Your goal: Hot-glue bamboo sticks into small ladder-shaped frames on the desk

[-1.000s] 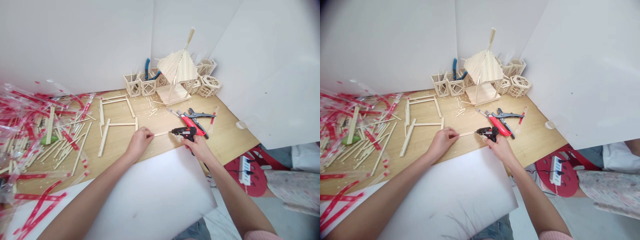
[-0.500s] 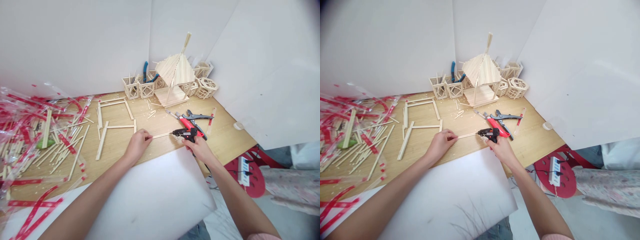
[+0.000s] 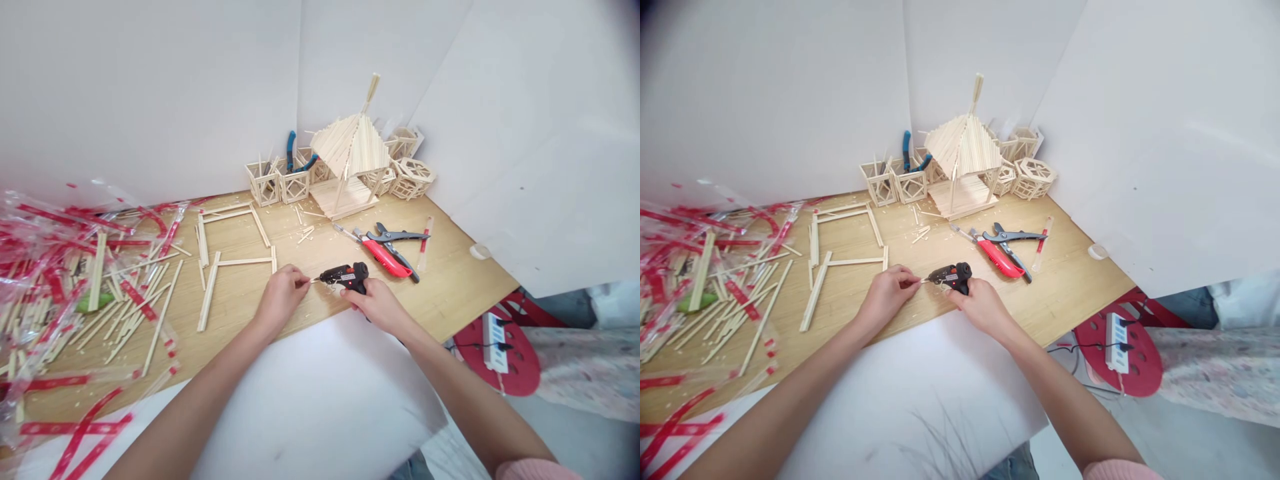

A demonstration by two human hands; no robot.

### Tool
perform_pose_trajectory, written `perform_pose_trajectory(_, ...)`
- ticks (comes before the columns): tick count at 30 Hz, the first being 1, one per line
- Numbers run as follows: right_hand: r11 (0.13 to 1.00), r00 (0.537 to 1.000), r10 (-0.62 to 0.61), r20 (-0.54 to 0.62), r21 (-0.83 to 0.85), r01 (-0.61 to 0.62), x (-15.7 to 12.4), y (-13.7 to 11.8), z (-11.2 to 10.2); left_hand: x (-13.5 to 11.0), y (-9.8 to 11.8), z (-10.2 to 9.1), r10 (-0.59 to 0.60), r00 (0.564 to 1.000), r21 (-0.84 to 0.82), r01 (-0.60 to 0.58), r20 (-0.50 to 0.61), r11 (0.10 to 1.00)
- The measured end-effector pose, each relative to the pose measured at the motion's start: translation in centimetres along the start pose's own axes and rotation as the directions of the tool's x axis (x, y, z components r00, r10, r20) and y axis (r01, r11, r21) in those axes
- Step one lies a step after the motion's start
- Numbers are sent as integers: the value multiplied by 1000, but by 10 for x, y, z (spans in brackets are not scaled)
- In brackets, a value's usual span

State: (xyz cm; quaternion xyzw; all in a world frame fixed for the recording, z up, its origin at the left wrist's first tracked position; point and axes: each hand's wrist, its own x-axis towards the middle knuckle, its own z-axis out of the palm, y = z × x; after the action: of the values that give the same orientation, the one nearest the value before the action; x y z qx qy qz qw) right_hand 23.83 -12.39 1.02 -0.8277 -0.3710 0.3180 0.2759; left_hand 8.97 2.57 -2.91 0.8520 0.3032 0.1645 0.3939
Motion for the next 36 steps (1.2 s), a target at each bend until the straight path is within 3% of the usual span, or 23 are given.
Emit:
perform_pose_trajectory(9, 999, 999, 35, -32, 31, -34, -2, 4, -8, 4, 3, -11, -65, 995, 29, 63, 75, 998)
perform_pose_trajectory(13, 999, 999, 20, -35, 30, -19, -2, 4, -8, 4, -3, -12, -80, 995, 11, 79, 62, 997)
perform_pose_trajectory(19, 1000, 999, -15, -44, 16, 16, -5, -3, -4, 0, -8, -10, -33, 999, 122, 30, 23, 992)
perform_pose_trajectory(28, 999, 998, -42, -37, 12, 42, -4, -5, 2, -2, -1, -9, -103, 994, -31, 104, 31, 994)
perform_pose_trajectory(36, 1000, 1000, -18, -24, 11, 18, -5, -10, 4, -2, -5, -1, -104, 994, -40, 103, -16, 994)
